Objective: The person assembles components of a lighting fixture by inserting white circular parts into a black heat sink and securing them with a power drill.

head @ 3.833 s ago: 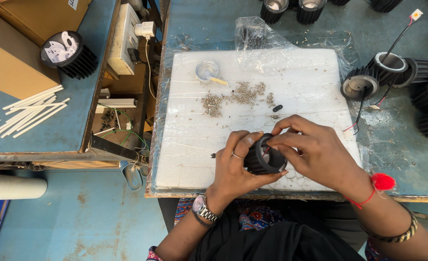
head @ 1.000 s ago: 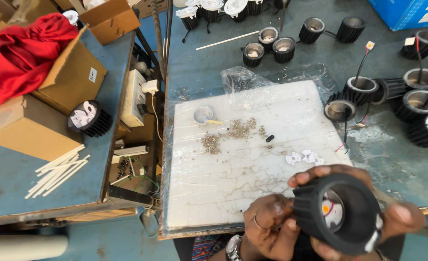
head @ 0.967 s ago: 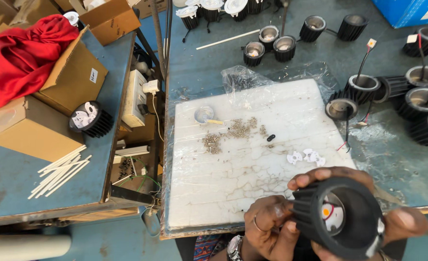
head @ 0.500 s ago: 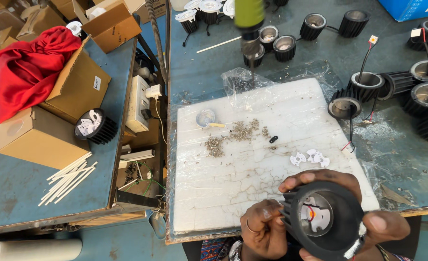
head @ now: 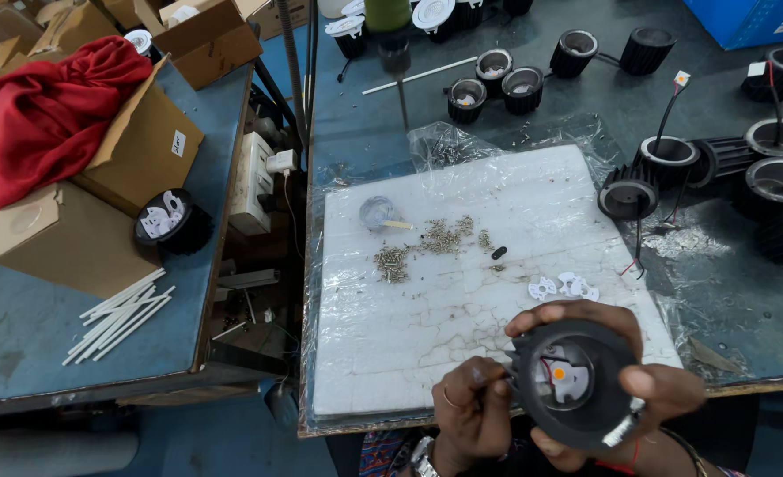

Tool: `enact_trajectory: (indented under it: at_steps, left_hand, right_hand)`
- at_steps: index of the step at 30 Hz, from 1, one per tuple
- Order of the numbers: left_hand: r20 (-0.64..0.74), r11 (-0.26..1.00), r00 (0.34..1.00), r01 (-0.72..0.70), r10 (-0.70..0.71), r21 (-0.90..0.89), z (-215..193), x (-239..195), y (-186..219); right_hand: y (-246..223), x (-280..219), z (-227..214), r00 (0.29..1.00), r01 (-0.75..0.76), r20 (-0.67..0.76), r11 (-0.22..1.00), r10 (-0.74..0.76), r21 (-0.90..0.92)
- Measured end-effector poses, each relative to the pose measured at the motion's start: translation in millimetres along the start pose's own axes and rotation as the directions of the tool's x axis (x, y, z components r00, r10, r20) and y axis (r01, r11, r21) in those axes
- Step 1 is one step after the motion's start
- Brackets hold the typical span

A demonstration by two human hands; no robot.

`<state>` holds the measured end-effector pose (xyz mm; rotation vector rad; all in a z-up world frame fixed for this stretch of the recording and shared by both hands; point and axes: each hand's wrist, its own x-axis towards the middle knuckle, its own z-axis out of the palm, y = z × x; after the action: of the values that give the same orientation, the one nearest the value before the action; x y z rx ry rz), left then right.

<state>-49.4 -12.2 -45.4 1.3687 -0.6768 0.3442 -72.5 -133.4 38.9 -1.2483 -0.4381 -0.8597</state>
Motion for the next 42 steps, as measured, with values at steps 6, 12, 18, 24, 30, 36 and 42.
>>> enact_trajectory:
  at_steps: [6,12,18,24,30,36,42]
  left_hand:
    - [0.200,0.983,0.971,0.154,-0.131,-0.102,-12,29,16]
    - [0.177,0.998,0.983,0.028,-0.037,0.055,-16,55,35]
    - [0.095,0.983,0.995,-0.047,0.031,0.176,-17,58,40]
    - [0.199,0.939,0.959,-0.246,0.200,0.242,-21,61,38]
    - [0.182,0.996,0.983,0.052,-0.037,-0.078,-20,33,6]
    - [0.673,-0.080,0.606,0.715,-0.425,-0.694,-24,17,-14]
    - [0.626,0.110,0.557,0.788,-0.546,-0.606,-49,31,-14]
  right_hand:
    - [7,10,-22,0.976,0.147,0.182,0.978,-0.118,-0.151]
    - [21,1,-19,0.984,0.161,0.093,0.980,-0.151,-0.118]
    - [27,-1,-25,0.978,0.157,0.168,0.970,-0.126,-0.184]
    - [31,-4,-26,0.983,0.126,0.155,0.975,-0.097,-0.184]
    - [34,-9,-29,0.983,0.095,0.169,0.991,-0.078,-0.095]
    - [41,-16,-30,0.983,0.071,0.156,0.984,-0.097,0.166]
    - [30,9,-64,0.880,0.045,0.455,0.930,0.136,-0.364]
